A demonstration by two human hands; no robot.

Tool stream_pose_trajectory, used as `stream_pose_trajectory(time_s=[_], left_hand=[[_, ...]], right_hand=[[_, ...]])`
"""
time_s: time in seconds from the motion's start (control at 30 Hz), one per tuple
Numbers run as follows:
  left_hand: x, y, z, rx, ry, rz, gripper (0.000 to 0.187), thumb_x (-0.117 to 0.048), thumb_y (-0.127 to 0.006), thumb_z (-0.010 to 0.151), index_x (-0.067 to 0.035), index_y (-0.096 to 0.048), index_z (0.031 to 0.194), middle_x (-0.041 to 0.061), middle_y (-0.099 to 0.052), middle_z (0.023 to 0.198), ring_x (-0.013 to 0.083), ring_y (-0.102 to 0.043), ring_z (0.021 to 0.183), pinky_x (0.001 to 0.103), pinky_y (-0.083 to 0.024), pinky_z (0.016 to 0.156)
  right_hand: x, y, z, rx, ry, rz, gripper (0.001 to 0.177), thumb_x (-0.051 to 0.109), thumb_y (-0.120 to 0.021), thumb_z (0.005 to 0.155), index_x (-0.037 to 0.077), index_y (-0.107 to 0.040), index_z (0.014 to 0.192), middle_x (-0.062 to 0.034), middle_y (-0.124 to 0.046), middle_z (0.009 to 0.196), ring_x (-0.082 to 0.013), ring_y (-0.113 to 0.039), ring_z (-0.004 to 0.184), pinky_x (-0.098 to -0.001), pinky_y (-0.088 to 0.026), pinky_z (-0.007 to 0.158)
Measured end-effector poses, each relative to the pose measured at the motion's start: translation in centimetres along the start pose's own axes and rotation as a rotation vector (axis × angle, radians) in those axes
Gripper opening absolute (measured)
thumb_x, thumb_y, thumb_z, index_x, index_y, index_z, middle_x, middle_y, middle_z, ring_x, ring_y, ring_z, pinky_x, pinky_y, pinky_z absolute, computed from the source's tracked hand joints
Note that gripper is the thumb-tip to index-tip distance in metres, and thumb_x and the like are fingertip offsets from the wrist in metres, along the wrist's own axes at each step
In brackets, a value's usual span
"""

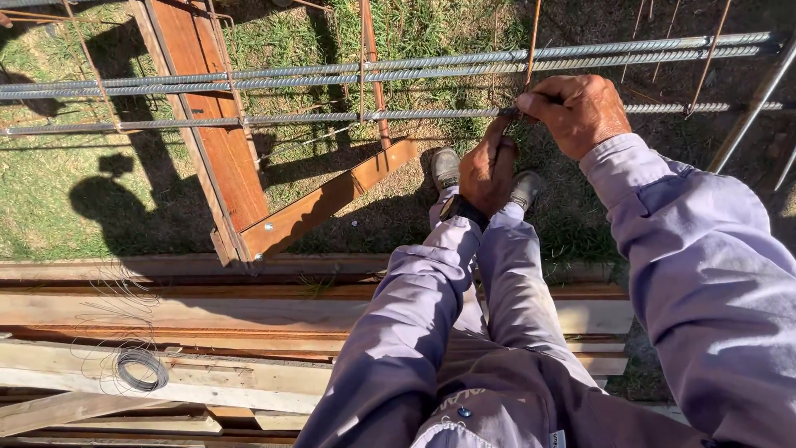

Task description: The person uses a rebar tying tool to twist wire ties around intersecting steel bars, securing a rebar grid. They repeatedly wrap the wire, engage the tool, and twist the ties to fasten the structure.

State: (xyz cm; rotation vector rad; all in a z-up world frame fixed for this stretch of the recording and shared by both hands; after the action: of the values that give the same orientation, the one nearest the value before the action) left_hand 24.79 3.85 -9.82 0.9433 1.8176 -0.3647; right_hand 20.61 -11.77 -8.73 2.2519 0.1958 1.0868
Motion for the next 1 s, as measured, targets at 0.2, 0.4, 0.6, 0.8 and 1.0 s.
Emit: stream_pose_trajectory(time_s=[0.2,0.4,0.6,0.8,1.0], left_hand=[[3.5,-2.3,2.0,-0.041,-0.197,0.325,0.053,-0.051,-0.032,0.102,-0.016,-0.053,0.137,0.017,-0.074,0.108,0.0447,-0.066,0.076,0.050,-0.047,0.062],[3.9,-2.9,2.8,-0.054,-0.278,0.369,0.048,-0.047,-0.033,0.103,-0.014,-0.058,0.128,0.017,-0.068,0.085,0.0432,-0.061,0.062,0.051,-0.040,0.052],[2.5,-2.9,2.8,0.005,-0.289,0.329,0.043,-0.045,-0.032,0.105,-0.015,-0.056,0.125,0.017,-0.072,0.098,0.0449,-0.064,0.076,0.053,-0.044,0.061],[3.6,-3.1,2.7,0.032,-0.222,0.364,0.050,-0.044,-0.030,0.106,-0.019,-0.043,0.147,0.023,-0.073,0.102,0.0503,-0.066,0.083,0.058,-0.045,0.067],[2.6,-3.5,2.8,-0.056,-0.284,0.326,0.036,-0.031,-0.046,0.105,-0.016,-0.048,0.138,0.018,-0.069,0.127,0.0499,-0.066,0.100,0.059,-0.049,0.074]], right_hand=[[0.8,0.9,-0.4,-0.056,-0.010,0.071,0.021,0.037,-0.074,0.095,0.017,-0.078,0.099,0.0000,-0.071,0.083,-0.0122,-0.064,0.079,-0.0327,-0.045,0.066],[0.8,1.1,-0.1,-0.051,0.010,0.023,0.024,0.040,-0.074,0.095,0.017,-0.079,0.099,-0.0010,-0.073,0.085,-0.0141,-0.066,0.084,-0.0342,-0.047,0.069],[1.5,1.6,-0.3,0.015,-0.023,0.019,0.036,0.048,-0.067,0.100,0.015,-0.077,0.097,-0.0017,-0.068,0.075,-0.0135,-0.060,0.074,-0.0362,-0.042,0.061],[4.0,4.8,1.7,-0.124,0.086,-0.153,0.040,0.048,-0.068,0.108,0.010,-0.075,0.097,-0.0062,-0.070,0.077,-0.0218,-0.066,0.074,-0.0414,-0.046,0.062],[3.3,4.0,5.8,-0.080,0.144,-0.523,0.031,0.040,-0.068,0.094,0.012,-0.075,0.082,-0.0152,-0.060,0.058,-0.0360,-0.060,0.059,-0.0479,-0.044,0.050]])
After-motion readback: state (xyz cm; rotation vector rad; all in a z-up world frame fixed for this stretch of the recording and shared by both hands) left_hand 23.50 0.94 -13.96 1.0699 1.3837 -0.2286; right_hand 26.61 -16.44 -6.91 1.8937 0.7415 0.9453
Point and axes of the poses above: each hand's wrist, its own z-axis towards the middle knuckle, its own y-axis out of the back of the hand, x = y × z, the point moved 10 cm from there along z, towards the middle knuckle
